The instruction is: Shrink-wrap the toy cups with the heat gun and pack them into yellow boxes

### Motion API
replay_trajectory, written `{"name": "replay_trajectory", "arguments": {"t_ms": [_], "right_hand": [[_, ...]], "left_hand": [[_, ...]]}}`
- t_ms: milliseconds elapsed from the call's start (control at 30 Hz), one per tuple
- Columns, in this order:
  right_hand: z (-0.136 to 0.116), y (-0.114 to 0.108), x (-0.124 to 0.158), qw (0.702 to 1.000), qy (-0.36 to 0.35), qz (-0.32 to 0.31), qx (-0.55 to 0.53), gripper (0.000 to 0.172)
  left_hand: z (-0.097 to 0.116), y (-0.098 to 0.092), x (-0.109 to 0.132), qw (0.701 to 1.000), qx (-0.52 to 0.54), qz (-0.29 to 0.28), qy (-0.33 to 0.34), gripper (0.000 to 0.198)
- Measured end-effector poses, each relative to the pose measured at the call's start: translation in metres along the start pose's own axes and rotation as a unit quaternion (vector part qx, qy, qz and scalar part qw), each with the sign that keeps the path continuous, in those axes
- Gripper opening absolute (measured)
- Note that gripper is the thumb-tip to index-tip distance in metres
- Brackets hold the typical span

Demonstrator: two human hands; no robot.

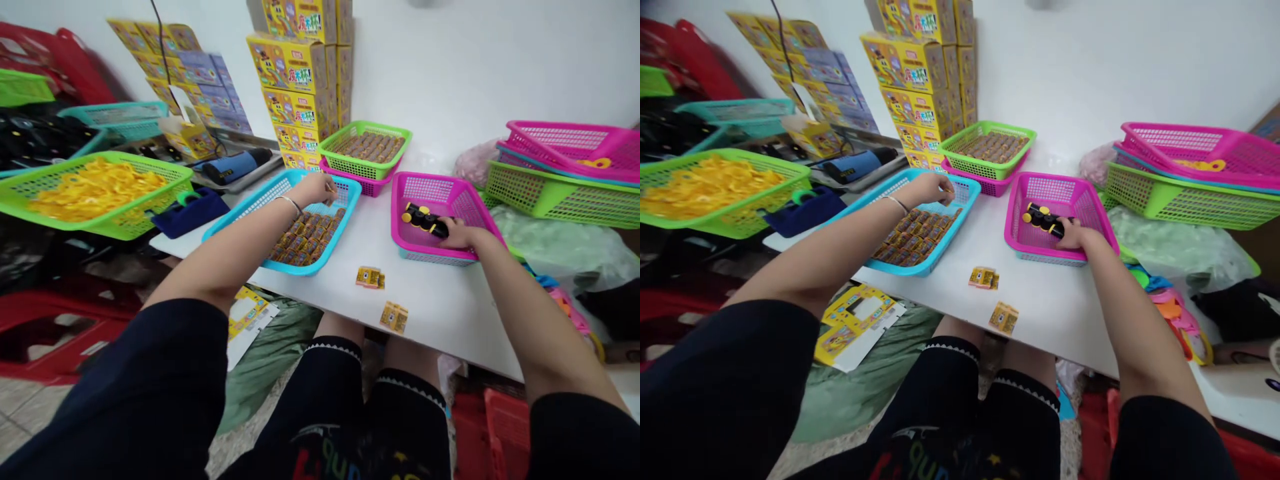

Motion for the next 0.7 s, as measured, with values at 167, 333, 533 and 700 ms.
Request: {"name": "replay_trajectory", "arguments": {"t_ms": [167,333,533,700], "right_hand": [[-0.012,0.004,0.006,0.993,-0.111,-0.033,0.004,0.054],[-0.012,-0.002,0.016,0.977,-0.207,-0.048,-0.014,0.044],[0.002,-0.019,0.034,0.990,-0.079,0.114,-0.030,0.060],[-0.001,-0.017,0.066,0.939,-0.043,0.278,-0.198,0.048]], "left_hand": [[-0.019,0.022,-0.011,1.000,0.007,-0.024,-0.004,0.014],[-0.024,0.032,-0.008,0.998,-0.009,-0.055,-0.028,0.012],[-0.009,0.024,-0.001,0.994,-0.043,-0.086,-0.042,0.050],[0.065,0.011,0.041,0.990,-0.066,0.043,0.119,0.052]]}}
Point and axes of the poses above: each hand's wrist, its own x-axis away from the middle knuckle, its own y-axis out of the palm, z = x × y, the point moved 4 cm from there along -x, towards the middle knuckle, and after that the axes turned 4 degrees about x, right-handed, at the moved point
